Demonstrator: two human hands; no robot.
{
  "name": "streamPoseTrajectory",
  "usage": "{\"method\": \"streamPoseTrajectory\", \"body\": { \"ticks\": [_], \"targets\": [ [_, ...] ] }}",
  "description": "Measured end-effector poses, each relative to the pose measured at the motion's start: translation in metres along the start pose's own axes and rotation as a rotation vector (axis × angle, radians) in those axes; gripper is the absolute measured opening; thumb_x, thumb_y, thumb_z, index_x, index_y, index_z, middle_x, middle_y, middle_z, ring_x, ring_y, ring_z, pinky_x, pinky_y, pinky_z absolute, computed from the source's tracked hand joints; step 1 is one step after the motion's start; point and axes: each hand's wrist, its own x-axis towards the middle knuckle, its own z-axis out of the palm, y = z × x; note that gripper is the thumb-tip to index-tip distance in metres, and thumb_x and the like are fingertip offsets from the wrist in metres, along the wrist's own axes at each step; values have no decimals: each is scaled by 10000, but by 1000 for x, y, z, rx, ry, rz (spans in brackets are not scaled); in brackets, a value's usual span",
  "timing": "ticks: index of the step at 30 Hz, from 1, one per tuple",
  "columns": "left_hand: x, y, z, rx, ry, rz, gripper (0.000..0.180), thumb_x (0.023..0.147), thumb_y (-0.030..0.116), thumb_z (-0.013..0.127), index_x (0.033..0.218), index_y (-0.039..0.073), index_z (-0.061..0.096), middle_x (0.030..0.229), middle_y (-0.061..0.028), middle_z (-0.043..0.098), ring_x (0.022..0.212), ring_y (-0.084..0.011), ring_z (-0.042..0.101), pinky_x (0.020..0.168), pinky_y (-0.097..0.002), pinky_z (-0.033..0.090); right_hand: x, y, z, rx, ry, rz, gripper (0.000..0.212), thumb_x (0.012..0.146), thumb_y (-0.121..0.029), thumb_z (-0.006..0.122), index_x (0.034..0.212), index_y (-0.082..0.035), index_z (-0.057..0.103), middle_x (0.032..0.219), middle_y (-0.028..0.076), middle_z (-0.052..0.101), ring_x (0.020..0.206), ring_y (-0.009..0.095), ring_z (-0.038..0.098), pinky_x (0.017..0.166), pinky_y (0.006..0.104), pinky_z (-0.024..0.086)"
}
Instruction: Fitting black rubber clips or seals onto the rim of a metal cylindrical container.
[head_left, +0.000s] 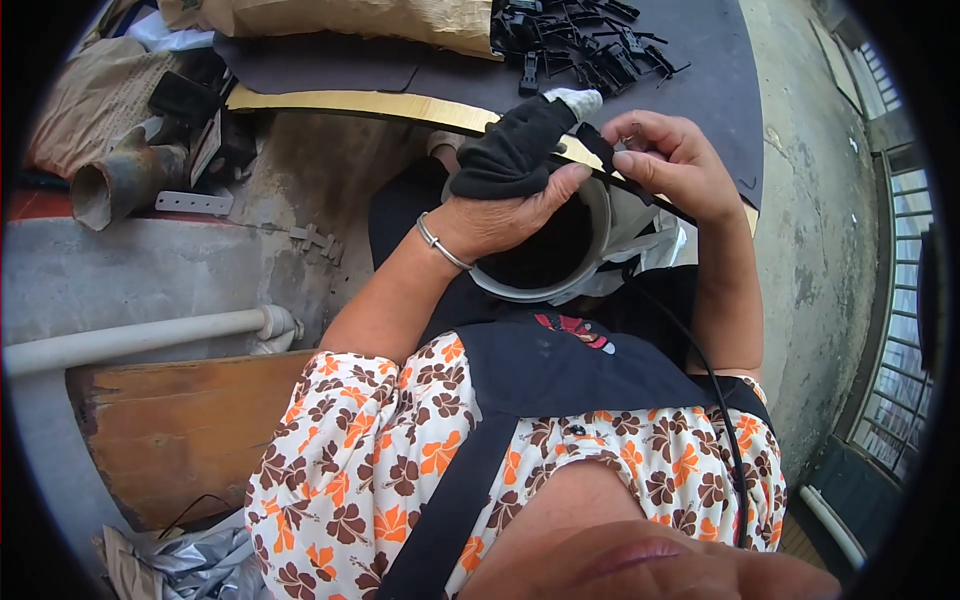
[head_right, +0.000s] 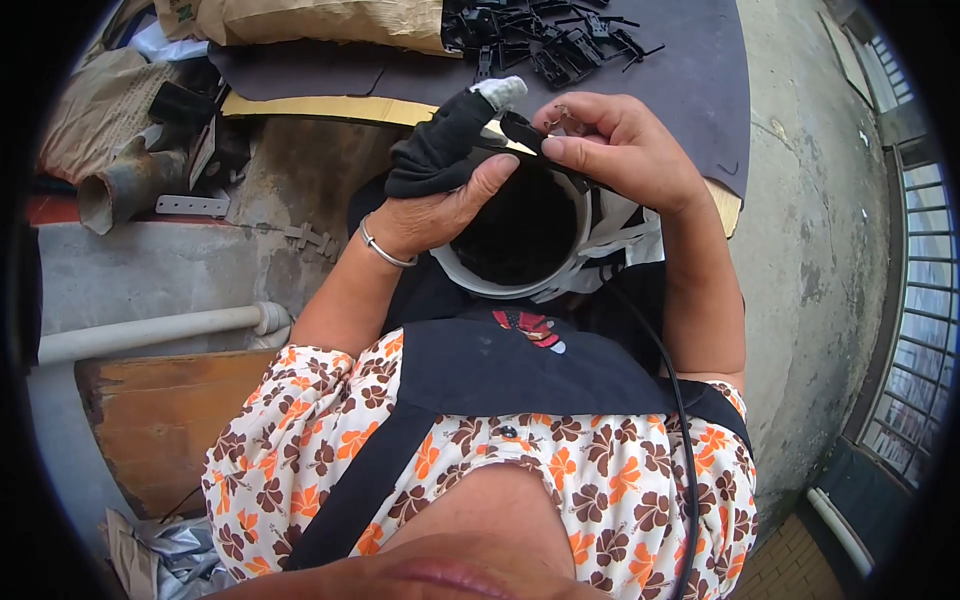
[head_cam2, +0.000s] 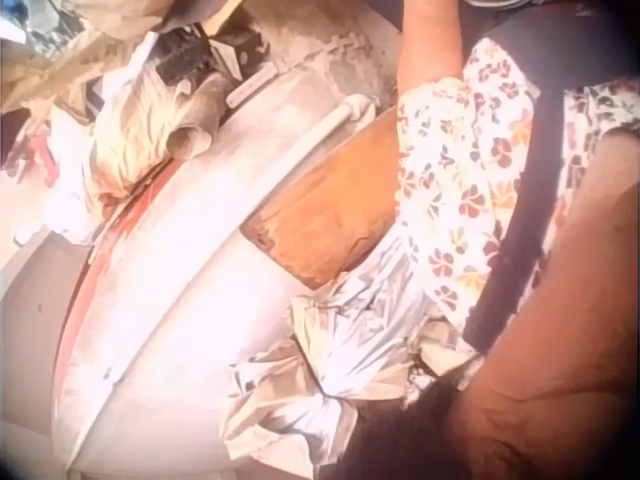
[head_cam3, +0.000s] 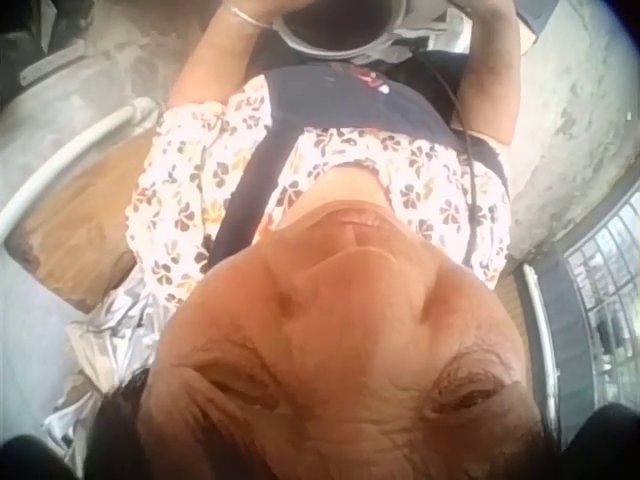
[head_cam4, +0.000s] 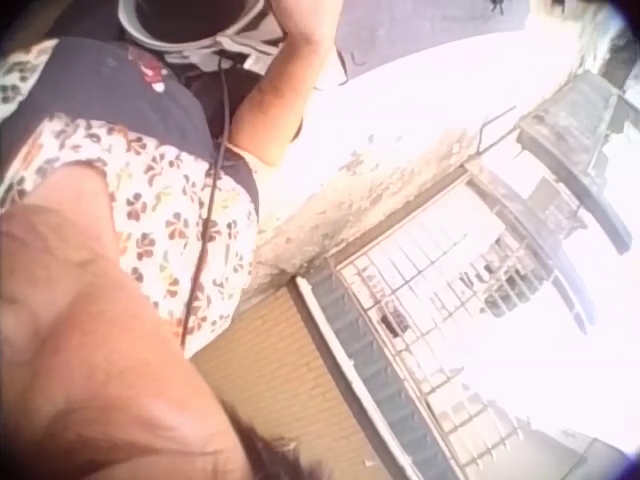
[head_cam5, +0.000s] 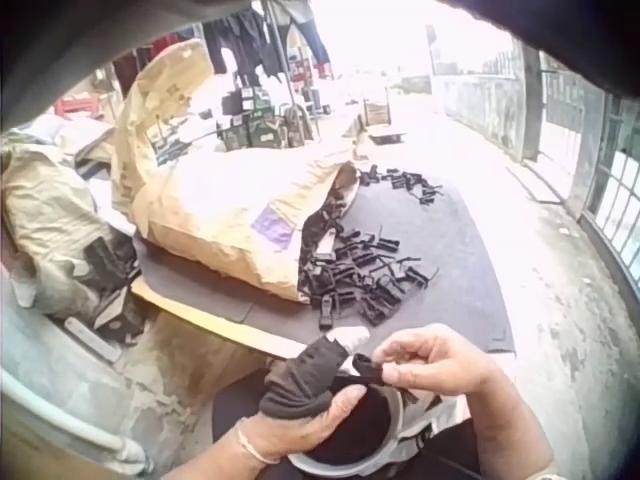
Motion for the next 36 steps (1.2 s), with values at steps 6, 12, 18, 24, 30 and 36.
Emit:
{"method": "streamPoseTrajectory", "body": {
  "ticks": [6,12,18,24,30,36],
  "targets": [
    [-7,9,10,-371,136,-390,238,834,181,664,993,10,619,803,-33,634,686,-93,564,649,-241,475,0,8,10,-189,399,-212,123,892,-111,557,964,-16,591,720,-85,474,595,-4,356,511,149,258],
    [-10,-7,11,-728,246,-636,181,820,207,687,859,42,623,722,15,593,544,-41,490,473,-187,392,3,2,41,-710,58,-652,268,711,40,615,970,-23,585,693,54,581,561,176,540,510,260,423],
    [-13,-3,11,-902,101,-694,188,858,203,640,913,26,612,778,5,592,637,-58,525,543,-190,418,0,8,60,-456,61,-619,127,749,-4,649,869,-27,618,698,72,603,562,201,565,542,278,456],
    [-7,2,12,-811,120,-597,180,892,189,589,946,18,605,831,-23,611,711,-76,539,645,-209,459,-1,11,73,-580,340,-666,93,751,-9,659,801,-29,584,628,40,535,492,125,481,467,242,383],
    [-11,-1,15,-435,150,-465,149,886,138,578,947,3,596,841,-14,619,712,-76,544,636,-223,454,-2,16,79,-353,501,-455,134,796,-25,644,804,-48,512,627,-48,460,520,20,381,453,192,317],
    [-11,4,9,-524,82,-419,163,870,111,588,979,-11,587,811,-4,624,703,-70,545,637,-216,455,6,18,60,106,370,-177,120,874,-99,600,841,-64,489,736,-67,453,634,-7,375,549,140,317]
  ]
}}
